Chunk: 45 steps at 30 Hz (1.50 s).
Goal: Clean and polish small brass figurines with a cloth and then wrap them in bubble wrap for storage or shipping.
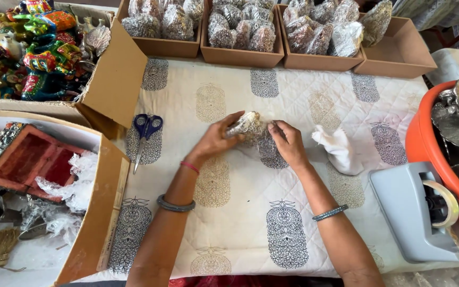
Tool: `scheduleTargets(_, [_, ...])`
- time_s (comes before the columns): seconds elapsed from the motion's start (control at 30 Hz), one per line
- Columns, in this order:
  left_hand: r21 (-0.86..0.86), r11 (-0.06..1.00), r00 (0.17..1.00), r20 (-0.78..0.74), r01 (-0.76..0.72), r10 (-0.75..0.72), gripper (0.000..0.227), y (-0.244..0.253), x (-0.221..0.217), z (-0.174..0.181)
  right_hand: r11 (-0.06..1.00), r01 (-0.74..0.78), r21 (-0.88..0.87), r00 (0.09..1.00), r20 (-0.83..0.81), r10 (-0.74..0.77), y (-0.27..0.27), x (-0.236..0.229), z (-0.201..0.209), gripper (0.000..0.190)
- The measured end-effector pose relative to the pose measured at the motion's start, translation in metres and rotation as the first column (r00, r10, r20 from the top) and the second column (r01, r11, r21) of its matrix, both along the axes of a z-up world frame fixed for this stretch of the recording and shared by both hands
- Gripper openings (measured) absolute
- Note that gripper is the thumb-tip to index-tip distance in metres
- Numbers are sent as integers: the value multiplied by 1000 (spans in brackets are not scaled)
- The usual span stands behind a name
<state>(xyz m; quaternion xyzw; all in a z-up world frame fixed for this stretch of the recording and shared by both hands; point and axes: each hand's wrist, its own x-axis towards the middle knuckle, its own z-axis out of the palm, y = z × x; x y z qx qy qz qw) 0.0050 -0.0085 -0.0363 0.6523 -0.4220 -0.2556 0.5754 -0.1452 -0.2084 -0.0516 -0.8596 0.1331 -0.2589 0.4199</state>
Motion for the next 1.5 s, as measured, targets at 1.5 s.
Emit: scheduleTargets(1.5, [-30,968,918,310,-249,246,41,4,-27,6,819,168,-549,951,308,12,28,-8,33,53])
